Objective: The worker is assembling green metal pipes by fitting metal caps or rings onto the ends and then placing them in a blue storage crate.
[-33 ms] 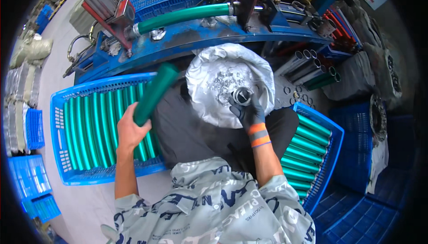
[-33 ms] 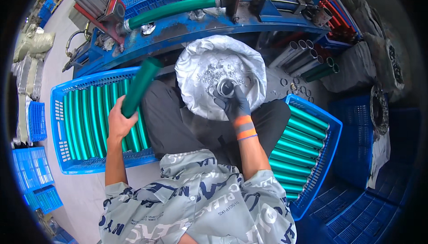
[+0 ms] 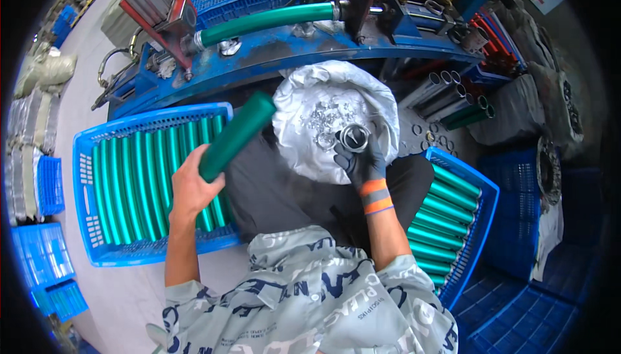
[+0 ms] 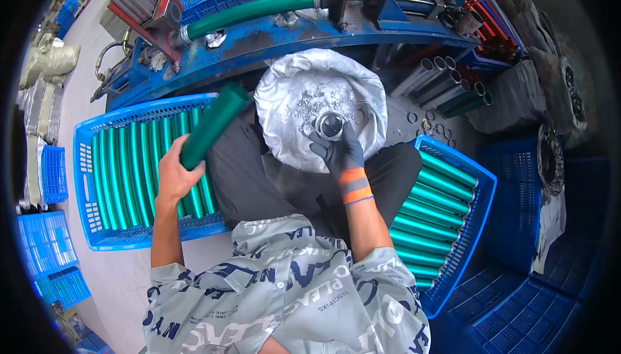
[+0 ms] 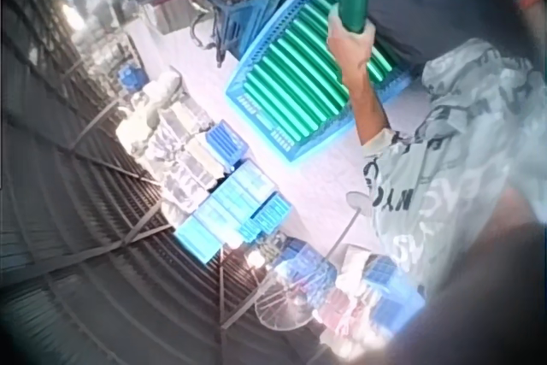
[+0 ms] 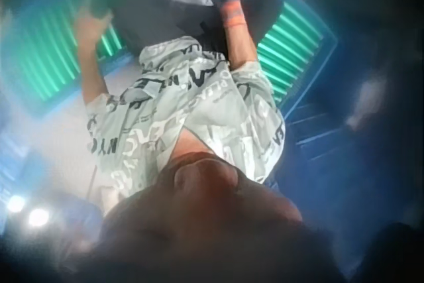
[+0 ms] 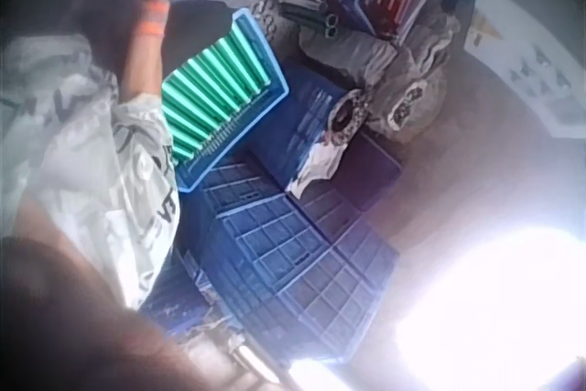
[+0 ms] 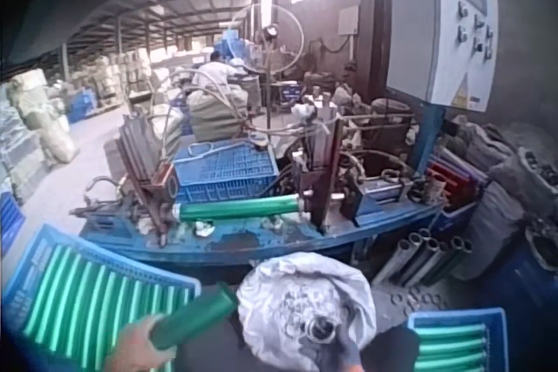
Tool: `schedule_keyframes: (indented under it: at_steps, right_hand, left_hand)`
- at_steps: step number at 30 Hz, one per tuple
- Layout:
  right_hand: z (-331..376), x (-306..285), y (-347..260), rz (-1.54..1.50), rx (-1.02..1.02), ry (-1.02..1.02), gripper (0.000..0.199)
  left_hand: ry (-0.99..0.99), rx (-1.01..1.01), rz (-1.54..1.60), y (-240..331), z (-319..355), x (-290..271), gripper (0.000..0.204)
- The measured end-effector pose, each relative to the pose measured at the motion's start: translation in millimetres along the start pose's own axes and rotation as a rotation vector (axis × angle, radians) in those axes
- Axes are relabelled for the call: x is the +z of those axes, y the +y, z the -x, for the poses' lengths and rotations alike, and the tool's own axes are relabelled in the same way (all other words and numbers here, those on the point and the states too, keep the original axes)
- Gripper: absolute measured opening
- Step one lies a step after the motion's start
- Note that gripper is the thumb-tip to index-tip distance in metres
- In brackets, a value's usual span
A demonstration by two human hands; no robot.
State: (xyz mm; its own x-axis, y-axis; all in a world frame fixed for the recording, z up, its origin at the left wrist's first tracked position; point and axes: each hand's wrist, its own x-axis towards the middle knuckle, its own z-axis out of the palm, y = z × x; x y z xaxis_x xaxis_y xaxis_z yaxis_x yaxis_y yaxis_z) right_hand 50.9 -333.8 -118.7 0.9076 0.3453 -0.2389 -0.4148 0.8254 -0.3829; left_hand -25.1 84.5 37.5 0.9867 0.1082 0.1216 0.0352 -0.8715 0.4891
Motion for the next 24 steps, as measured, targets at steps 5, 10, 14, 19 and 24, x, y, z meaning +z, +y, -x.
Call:
schedule_keyframes:
  at_steps: [5, 10, 14, 19, 24]
  right_hand:
    - [21.2, 29.9, -4.2, -0.167, -0.025, -0.173, 0.068]
    - [24.9, 47.5, -19.0, -0.049, -0.045, -0.113, 0.084]
    - [-1.8, 13.9, -12.0, -0.005, -0.086, 0.039, 0.066]
    - [-17.1, -35.9, 1.5, -0.021, 0.004, 0.145, 0.053]
    - [1.1, 18.5, 4.4, 0.035, -0.068, 0.071, 0.063]
  left_hand:
    - [-0.074, 0.171, 0.027, 63.0, -13.7, -15.7, 0.067]
    - [-0.11, 0.205, 0.082, 77.2, -18.1, -17.7, 0.066]
    - [-0.121, 0.171, 0.102, 79.9, -13.3, -16.4, 0.062]
    - [-0.25, 0.159, 0.058, 79.9, -13.2, -5.5, 0.062]
    - [-0.304, 0.21, 0.042, 93.2, -14.6, -11.1, 0.066]
